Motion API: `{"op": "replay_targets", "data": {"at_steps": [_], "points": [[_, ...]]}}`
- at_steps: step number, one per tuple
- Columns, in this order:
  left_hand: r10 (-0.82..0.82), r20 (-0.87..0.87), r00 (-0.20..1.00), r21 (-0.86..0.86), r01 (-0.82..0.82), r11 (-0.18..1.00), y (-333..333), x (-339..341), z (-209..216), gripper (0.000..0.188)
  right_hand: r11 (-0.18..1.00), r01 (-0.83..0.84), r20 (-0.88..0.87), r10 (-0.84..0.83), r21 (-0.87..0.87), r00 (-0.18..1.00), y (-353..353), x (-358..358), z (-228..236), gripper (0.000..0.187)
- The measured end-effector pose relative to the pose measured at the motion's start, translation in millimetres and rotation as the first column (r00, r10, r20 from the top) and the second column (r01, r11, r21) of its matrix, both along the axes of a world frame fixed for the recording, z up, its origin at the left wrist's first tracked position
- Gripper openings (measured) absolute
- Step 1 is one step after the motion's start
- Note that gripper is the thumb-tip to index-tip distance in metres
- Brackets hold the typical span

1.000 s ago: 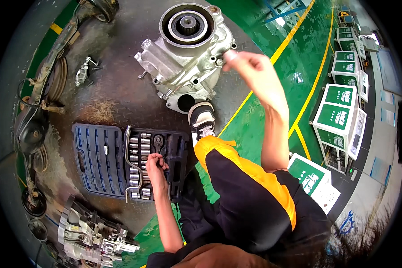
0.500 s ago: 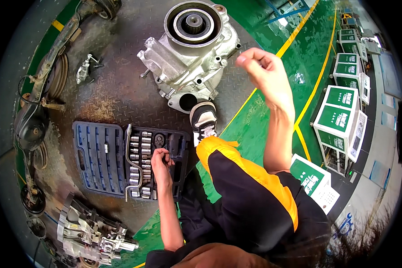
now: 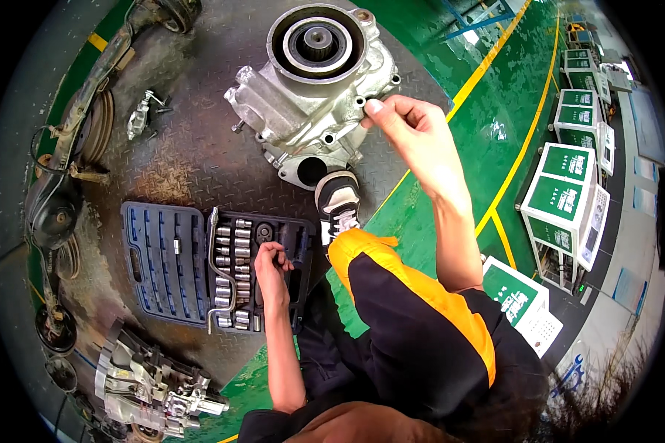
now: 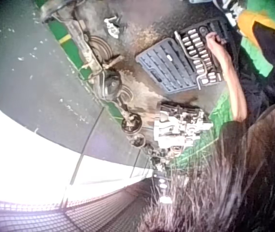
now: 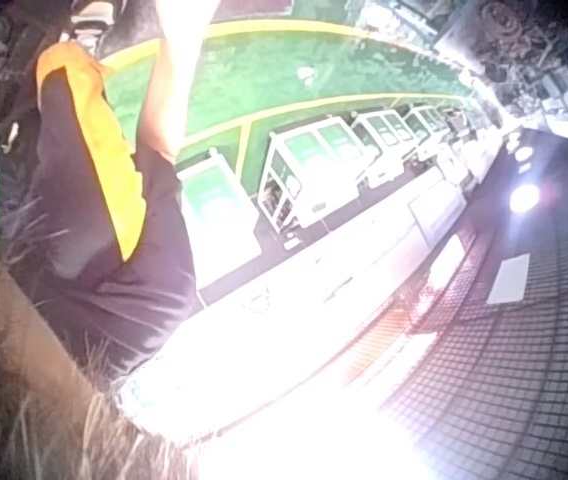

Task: The person disassembles a mechanical component by loosening bolts using a speed handle wrench with a socket, removing a bracket, and unthreading bolts by hand.

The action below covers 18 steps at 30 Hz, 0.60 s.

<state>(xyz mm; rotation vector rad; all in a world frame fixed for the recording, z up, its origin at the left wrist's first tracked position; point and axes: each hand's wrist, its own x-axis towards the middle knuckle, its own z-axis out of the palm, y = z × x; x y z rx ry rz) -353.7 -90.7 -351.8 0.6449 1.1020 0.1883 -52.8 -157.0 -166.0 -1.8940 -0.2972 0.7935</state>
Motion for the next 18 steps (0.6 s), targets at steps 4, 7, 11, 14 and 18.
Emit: {"op": "replay_targets", "data": {"at_steps": [4, 7, 11, 14, 18], "points": [[0.004, 0.015, 1.0, -0.016, -0.004, 1.0, -2.7, 4.1, 4.6, 0.015, 1.0, -0.008, 0.216, 0.009, -0.006, 0.976, -0.9, -0.3, -8.3, 0.028], [0.021, 0.024, 0.999, -0.033, -0.021, 0.999, -6.1, 4.9, 5.4, 0.016, 0.997, -0.024, -0.045, 0.027, 0.068, 0.999, -0.8, 18.8, -1.3, 0.022], [0.042, 0.025, 0.999, -0.054, -0.04, 0.998, -9.2, 1.7, 4.4, 0.015, 0.998, -0.063, 0.077, 0.062, 0.012, 0.995, -0.9, 21.4, -0.5, 0.029], [0.071, 0.04, 0.997, -0.057, -0.068, 0.996, -7.3, -2.7, 3.6, 0.015, 0.993, -0.115, 0.23, 0.12, -0.035, 0.966, 1.1, 5.5, -9.0, 0.04], [0.051, 0.028, 0.998, -0.041, -0.05, 0.998, -5.8, -2.6, 4.5, 0.014, 0.999, -0.005, -0.113, 0.011, 0.054, 0.994, 3.3, -0.4, 1.0, 0.037]]}}
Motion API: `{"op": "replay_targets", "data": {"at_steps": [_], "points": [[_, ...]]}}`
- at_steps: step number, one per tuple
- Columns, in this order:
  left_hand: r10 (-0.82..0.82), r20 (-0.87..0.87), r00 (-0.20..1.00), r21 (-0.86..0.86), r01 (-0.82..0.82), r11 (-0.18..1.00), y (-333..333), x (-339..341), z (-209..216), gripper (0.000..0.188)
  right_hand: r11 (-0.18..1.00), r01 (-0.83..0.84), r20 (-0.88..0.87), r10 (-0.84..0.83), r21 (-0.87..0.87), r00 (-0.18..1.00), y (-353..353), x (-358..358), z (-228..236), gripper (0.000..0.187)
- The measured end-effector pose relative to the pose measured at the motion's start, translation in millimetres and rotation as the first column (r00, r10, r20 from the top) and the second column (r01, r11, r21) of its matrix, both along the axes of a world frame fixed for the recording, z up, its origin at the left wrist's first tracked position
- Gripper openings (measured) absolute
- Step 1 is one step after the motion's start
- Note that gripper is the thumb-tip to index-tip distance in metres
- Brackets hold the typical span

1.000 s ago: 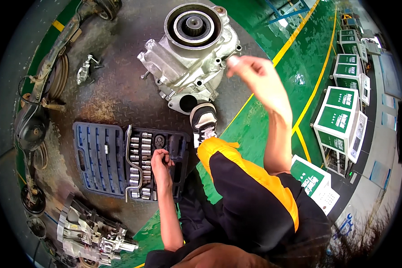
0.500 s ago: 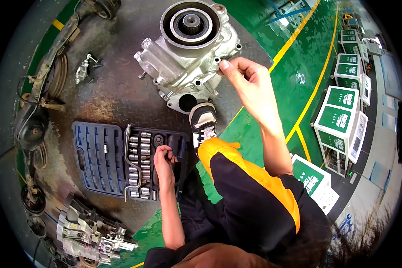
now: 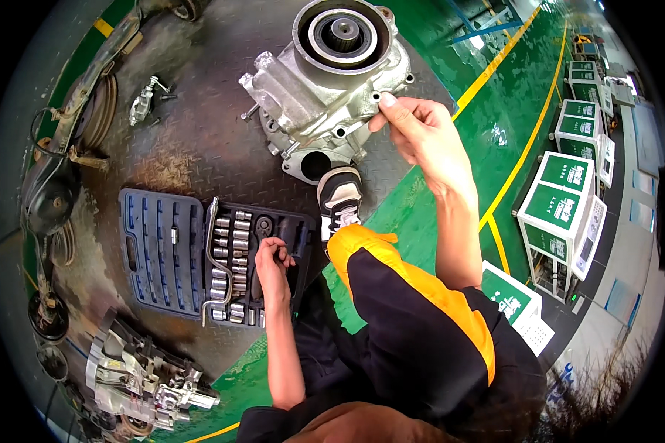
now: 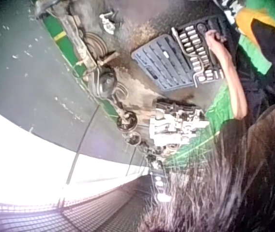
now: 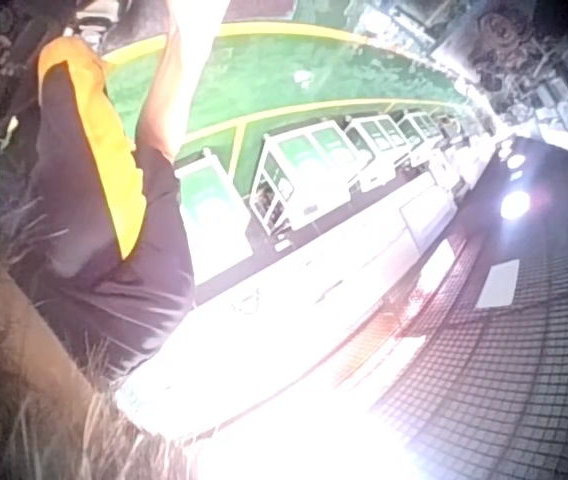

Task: The person disassembles a mechanical component by loosening bolts using a speed handle wrench with a socket, removing a bracket, and unthreading bolts by hand.

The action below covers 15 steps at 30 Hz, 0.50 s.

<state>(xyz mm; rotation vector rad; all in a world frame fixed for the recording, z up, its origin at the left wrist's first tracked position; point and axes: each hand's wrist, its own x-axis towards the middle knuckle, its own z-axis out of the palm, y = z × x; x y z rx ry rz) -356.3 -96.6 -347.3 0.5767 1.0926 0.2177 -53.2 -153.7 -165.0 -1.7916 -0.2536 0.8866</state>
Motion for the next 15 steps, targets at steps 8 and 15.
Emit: {"op": "replay_targets", "data": {"at_steps": [8, 15], "points": [[-0.001, 0.022, 1.0, -0.013, 0.002, 1.0, -1.7, 1.9, -0.5, 0.014, 0.996, -0.094, 0.17, 0.091, 0.007, 0.981, -14.1, 48.3, 12.5, 0.03], [0.023, 0.009, 1.0, -0.002, -0.023, 1.0, 2.4, -2.8, -2.8, 0.015, 0.941, -0.228, 0.234, 0.287, -0.249, 0.929, -5.1, 18.5, 2.2, 0.045]]}}
